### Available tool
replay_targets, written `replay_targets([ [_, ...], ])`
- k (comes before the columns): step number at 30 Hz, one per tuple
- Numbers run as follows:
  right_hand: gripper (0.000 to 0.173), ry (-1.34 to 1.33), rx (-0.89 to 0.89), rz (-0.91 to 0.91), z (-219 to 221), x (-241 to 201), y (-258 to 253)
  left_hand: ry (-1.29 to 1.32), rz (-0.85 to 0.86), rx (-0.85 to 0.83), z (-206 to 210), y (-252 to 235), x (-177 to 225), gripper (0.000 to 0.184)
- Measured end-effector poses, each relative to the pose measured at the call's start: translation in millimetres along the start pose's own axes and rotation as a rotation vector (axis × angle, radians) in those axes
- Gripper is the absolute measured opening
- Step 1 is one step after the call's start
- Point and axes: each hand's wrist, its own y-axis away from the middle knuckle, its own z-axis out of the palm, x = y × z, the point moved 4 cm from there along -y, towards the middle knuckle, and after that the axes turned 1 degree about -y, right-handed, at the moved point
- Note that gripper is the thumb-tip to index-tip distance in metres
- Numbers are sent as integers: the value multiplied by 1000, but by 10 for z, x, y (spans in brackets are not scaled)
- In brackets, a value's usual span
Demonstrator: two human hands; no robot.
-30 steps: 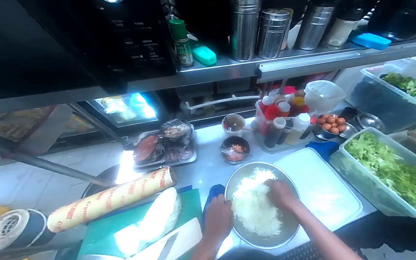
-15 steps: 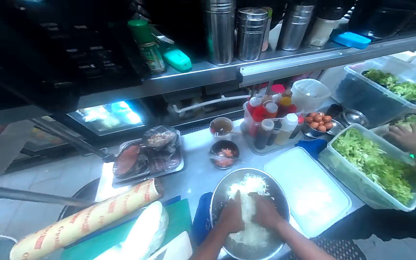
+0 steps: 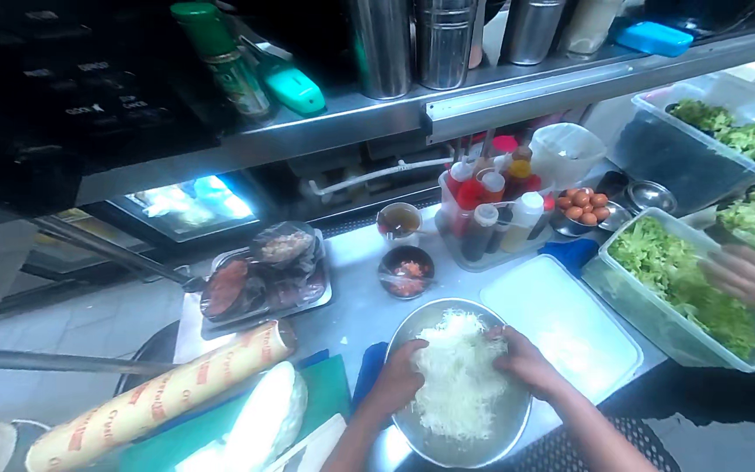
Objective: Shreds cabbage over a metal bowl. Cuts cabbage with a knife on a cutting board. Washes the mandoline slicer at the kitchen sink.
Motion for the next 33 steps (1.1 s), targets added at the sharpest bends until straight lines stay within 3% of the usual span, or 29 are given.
replay_targets([
  [3, 87, 113, 56, 63, 3, 24, -117, 9, -87, 84, 8, -75, -103, 78],
  [5, 104, 164, 14, 142, 118, 102, -261, 53, -218, 58, 135, -196, -198, 98],
  [9, 109, -46, -212, 325, 559, 287, -451, 359, -388, -44, 457, -401, -334, 121],
  [12, 90, -189, -305, 263, 736, 167, -387, 478, -309, -95, 466, -385, -263, 111],
  [14, 88, -195, -283, 167, 662, -54, -262, 522, -208, -116, 352, -275, -97, 103],
  [19, 86, -52, -183, 21, 330, -498, 108, 427, -2, -149, 145, -18, 326, 98],
  [22, 81, 141, -214, 11, 140, -519, 218, 343, 102, -133, 104, 56, 341, 72],
  [24, 72, 277, -236, 33, 30, -446, 234, 216, 90, -57, 64, 92, 222, 54],
  [26, 80, 332, -220, 71, -26, -323, 210, 67, -6, 45, 40, 90, 74, 49],
  [27, 93, 336, -203, 100, -20, -251, 186, -8, -74, 76, 50, 72, -2, 56],
  [30, 125, 345, -239, 174, 192, -27, 47, -62, -249, 7, 201, -26, -122, 99],
  [33, 120, 329, -319, 141, 647, 233, -93, 149, -355, -142, 479, -122, -183, 114],
])
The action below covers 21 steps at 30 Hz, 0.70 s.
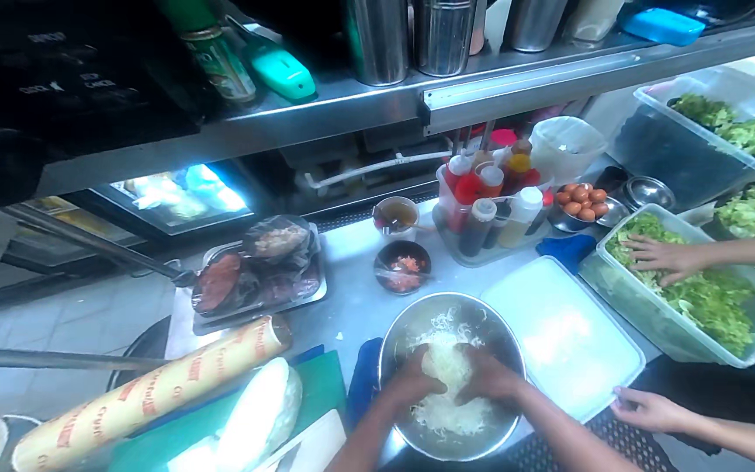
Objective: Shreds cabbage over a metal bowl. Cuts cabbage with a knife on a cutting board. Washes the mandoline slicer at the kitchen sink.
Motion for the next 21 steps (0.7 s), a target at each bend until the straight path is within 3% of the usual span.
replay_targets([
  [4, 92, -118, 29, -33, -41, -237, 104, 146, 101, -10, -66, 78, 163, 96],
  [8, 80, -390, 104, -63, -259, -409, 442, 76, 231, 1, -202, 484, 623, 79],
  [15, 87, -390, 301, -120, -512, -630, 813, -105, 352, 125, -231, 765, 983, 71],
  [21, 86, -452, 290, -227, -562, -860, 1009, 7, 316, -32, -247, 633, 834, 72],
])
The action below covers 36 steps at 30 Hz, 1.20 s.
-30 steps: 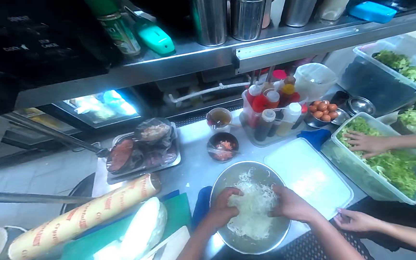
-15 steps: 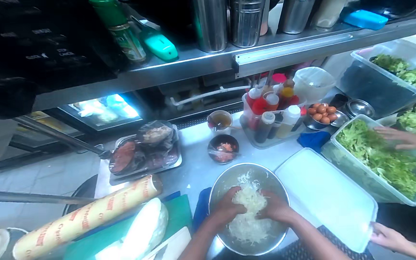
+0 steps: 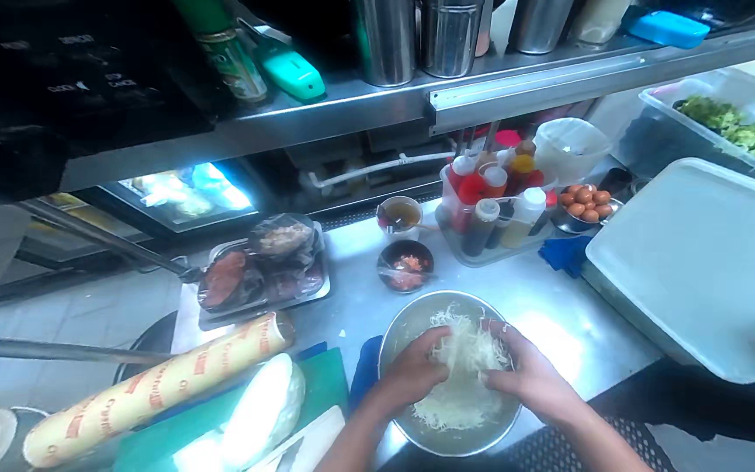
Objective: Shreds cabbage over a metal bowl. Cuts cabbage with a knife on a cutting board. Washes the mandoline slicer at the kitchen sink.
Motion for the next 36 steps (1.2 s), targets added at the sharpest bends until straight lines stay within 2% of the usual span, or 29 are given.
replay_targets([
  [4, 81, -219, -84, 101, 21, -23, -57, -148, -170, 99, -127, -15, -357, 67],
  [6, 76, -92, -47, 197, -49, 176, -192, -158, -209, 142, -147, -1, -503, 68],
  [8, 77, 178, 4, 242, -121, 535, -388, -168, -213, 168, -104, 2, -631, 77],
  [10, 95, 364, -39, 302, -87, 872, -545, -159, -223, 163, 1, -48, -753, 96],
  [12, 109, 399, -146, 390, 96, 1093, -600, -100, -262, 121, 160, -153, -909, 116],
  [14, 101, 391, -223, 366, 314, 1195, -606, 11, -274, 109, 304, -243, -1034, 117],
  [17, 82, 385, -223, 207, 409, 914, -515, 193, -163, 107, 274, -202, -916, 103],
  [20, 77, 391, -114, 79, 282, 426, -269, 419, 48, 8, 105, -17, -562, 97],
  [22, 75, 421, -86, 34, 165, 158, -125, 453, 99, -44, -7, 57, -435, 92],
  [26, 71, 223, -128, 41, -44, 62, -37, -35, -13, 63, -203, 22, -608, 86],
  [29, 68, 257, -77, 88, -172, 299, -203, -159, -84, 181, -227, 30, -720, 86],
  [30, 72, 308, -52, 115, -196, 435, -300, -172, -117, 215, -208, 32, -747, 89],
  [32, 92, 406, -47, 182, -159, 746, -499, -161, -214, 243, -116, -4, -834, 105],
  [34, 114, 481, -109, 245, 6, 1015, -649, -98, -329, 187, 44, -79, -932, 122],
  [36, 119, 536, -194, 233, 280, 1187, -716, 11, -359, 134, 221, -171, -1056, 125],
])
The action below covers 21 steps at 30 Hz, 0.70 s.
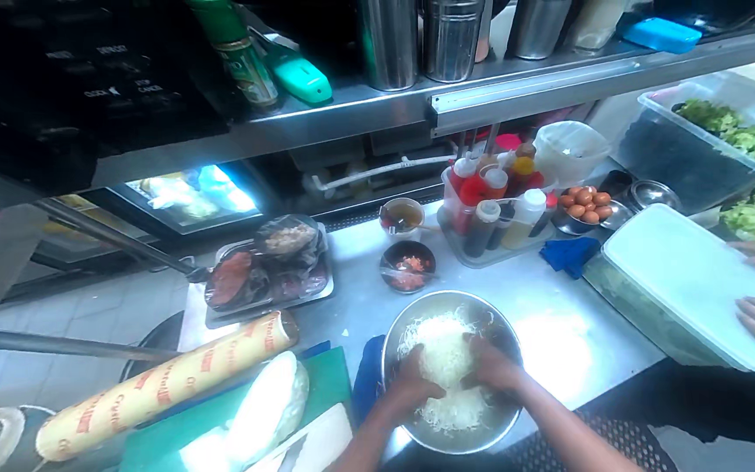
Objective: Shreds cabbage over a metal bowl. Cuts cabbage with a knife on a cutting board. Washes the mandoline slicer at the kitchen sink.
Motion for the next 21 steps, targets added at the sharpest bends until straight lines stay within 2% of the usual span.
replay_targets([
  [2, 98, 84, 5, -73, 165, -147, 20, 28, 75, 15, 77, -60, -19, 111],
  [5, 61, 46, 95, -140, 39, -380, 269, -1, 239, 74, -46, 53, 147, 85],
  [7, 48, 60, 169, -150, -75, -380, 398, -131, 317, 94, -169, 180, 234, 75],
  [8, 51, 93, 171, -140, -104, -340, 444, -220, 326, 87, -210, 234, 249, 73],
  [9, 63, 137, 146, -120, -110, -301, 484, -304, 319, 79, -237, 275, 251, 73],
  [12, 115, 318, 64, -79, 123, -268, 561, -492, 257, 126, -218, 332, 186, 74],
  [13, 128, 381, 47, -70, 268, -254, 540, -536, 239, 153, -184, 347, 172, 75],
  [14, 134, 425, 52, -59, 402, -226, 488, -563, 232, 174, -144, 368, 174, 75],
  [15, 130, 443, 76, -51, 491, -198, 423, -573, 235, 188, -106, 397, 186, 73],
  [16, 116, 438, 104, -46, 516, -186, 362, -576, 243, 204, -80, 431, 203, 70],
  [18, 74, 404, 175, -45, 387, -225, 268, -561, 261, 254, -76, 500, 246, 59],
  [19, 63, 363, 197, -48, 272, -269, 259, -539, 274, 276, -99, 543, 272, 51],
  [21, 57, 254, 232, -77, 37, -345, 315, -455, 335, 295, -158, 642, 328, 40],
])
